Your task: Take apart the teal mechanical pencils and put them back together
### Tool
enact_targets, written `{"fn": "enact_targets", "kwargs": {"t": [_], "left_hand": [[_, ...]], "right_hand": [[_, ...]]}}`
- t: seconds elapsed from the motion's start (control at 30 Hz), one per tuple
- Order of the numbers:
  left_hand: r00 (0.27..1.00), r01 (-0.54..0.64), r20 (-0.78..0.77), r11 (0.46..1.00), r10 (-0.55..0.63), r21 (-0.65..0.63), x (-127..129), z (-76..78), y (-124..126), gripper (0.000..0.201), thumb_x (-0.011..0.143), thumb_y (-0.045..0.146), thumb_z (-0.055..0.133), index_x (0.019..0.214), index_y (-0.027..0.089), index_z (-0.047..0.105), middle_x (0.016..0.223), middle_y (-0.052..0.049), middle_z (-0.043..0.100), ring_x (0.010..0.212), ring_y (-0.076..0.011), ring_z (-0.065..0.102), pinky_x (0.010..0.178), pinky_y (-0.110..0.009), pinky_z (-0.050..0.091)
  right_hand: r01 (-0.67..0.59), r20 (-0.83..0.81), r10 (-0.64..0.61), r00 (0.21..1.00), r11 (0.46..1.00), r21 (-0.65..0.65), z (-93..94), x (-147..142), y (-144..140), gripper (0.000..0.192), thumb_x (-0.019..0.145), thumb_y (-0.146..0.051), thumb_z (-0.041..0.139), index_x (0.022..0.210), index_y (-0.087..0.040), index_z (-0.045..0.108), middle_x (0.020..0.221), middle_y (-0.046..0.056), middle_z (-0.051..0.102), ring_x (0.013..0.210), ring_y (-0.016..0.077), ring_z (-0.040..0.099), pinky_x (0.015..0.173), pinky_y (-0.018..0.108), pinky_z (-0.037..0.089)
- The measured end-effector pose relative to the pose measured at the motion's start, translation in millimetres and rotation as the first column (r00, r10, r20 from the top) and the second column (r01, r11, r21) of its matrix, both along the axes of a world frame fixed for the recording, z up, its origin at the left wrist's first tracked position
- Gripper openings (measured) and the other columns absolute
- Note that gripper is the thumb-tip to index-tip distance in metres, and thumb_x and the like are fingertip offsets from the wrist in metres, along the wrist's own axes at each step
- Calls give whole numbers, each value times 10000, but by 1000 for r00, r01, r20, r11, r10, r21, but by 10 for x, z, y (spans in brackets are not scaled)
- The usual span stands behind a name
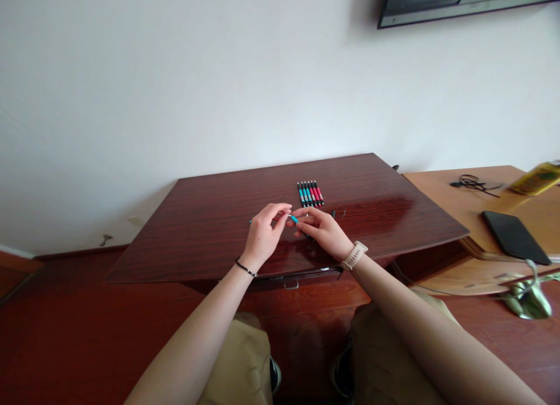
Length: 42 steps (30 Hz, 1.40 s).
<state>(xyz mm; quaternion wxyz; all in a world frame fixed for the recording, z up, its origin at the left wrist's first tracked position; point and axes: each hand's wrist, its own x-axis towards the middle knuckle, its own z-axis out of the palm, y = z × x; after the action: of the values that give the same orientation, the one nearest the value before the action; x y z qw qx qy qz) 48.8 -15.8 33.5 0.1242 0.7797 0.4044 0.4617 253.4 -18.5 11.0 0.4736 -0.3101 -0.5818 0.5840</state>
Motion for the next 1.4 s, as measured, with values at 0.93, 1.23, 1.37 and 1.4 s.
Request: {"fn": "enact_targets", "kwargs": {"t": [0.93,1.23,1.37,1.4], "left_hand": [[1000,4,-4,1000,-4,13,7,33,-37,235,1066,179,579,1272,232,679,1134,-55,766,1020,-169,747,960,-335,612],[984,15,-177,995,-32,-99,124,-130,-73,185,1033,142,579,1154,223,693,1136,-60,732,910,-176,724,881,-327,594],[941,-117,-331,984,67,-131,289,-196,-115,91,1015,189,637,1093,223,669,1066,-46,721,920,-195,718,850,-317,572],[921,-157,-376,979,97,-132,331,-203,-118,69,1013,207,649,1079,223,659,1048,-46,717,948,-206,717,850,-317,566]], "right_hand": [[132,-94,-124,988,987,87,93,25,-8,430,940,-482,783,1276,-258,634,1178,95,807,895,197,771,938,397,610],[298,-314,-282,907,954,5,157,203,87,404,947,-466,767,1288,-313,611,1318,63,768,982,201,774,925,374,636],[358,-318,-343,884,933,-9,155,280,144,384,949,-468,746,1265,-328,578,1354,47,749,1034,208,775,895,364,649],[384,-309,-365,878,923,0,162,292,144,386,952,-470,742,1264,-329,565,1349,50,748,1042,216,777,889,370,652]]}}
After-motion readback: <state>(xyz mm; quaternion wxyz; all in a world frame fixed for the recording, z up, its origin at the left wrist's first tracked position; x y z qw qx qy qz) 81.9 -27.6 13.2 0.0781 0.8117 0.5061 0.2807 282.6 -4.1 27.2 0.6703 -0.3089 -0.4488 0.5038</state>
